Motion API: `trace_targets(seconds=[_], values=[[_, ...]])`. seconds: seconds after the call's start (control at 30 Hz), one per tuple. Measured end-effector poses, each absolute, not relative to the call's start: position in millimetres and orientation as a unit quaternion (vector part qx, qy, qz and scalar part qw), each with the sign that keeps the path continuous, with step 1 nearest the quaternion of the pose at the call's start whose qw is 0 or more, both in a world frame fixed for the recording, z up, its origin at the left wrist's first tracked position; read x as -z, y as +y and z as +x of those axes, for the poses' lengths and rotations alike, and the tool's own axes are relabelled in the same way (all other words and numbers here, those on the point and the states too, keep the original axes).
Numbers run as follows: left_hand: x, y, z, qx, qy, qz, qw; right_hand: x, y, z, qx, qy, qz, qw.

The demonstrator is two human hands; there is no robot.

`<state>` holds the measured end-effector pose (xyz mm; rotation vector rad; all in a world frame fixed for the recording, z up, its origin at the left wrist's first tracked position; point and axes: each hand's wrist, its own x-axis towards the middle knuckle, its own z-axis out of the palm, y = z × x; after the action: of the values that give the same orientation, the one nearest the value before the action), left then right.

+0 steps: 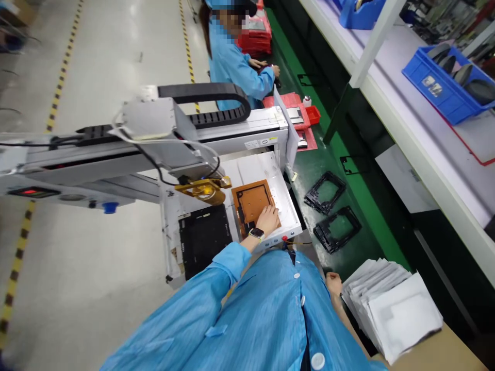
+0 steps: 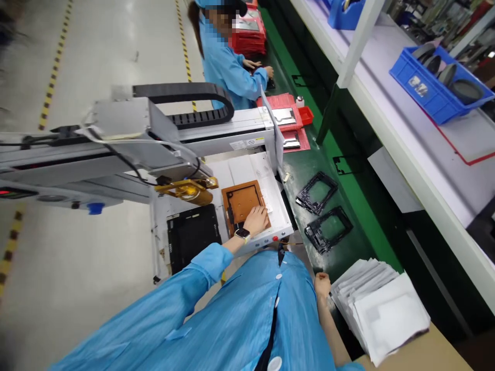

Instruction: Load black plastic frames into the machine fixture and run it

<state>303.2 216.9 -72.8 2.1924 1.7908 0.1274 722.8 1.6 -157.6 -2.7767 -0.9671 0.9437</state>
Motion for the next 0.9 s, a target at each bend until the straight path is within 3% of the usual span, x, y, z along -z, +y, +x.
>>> trace_targets(seconds=[0.27,0.53,0.7,0.9], values=[[84.9,237.2,306.3,-0.083,0.583,0.774,0.233,128.0,-21.0,699.5,-0.316,-0.307,-0.895,0.069],[76.6,246.7,306.8,-0.078,0.562,0.791,0.229,118.5,56.7,651.0,-0.344,-0.426,-0.828,0.123],[49.2,236.5,290.8,-0.139,0.579,0.783,0.182,98.6,120.4,584.5,-0.279,-0.687,-0.653,0.154],[11.3,214.6,277.1,-0.129,0.660,0.732,0.114,82.2,164.6,478.3,-0.229,-0.889,-0.394,0.037]])
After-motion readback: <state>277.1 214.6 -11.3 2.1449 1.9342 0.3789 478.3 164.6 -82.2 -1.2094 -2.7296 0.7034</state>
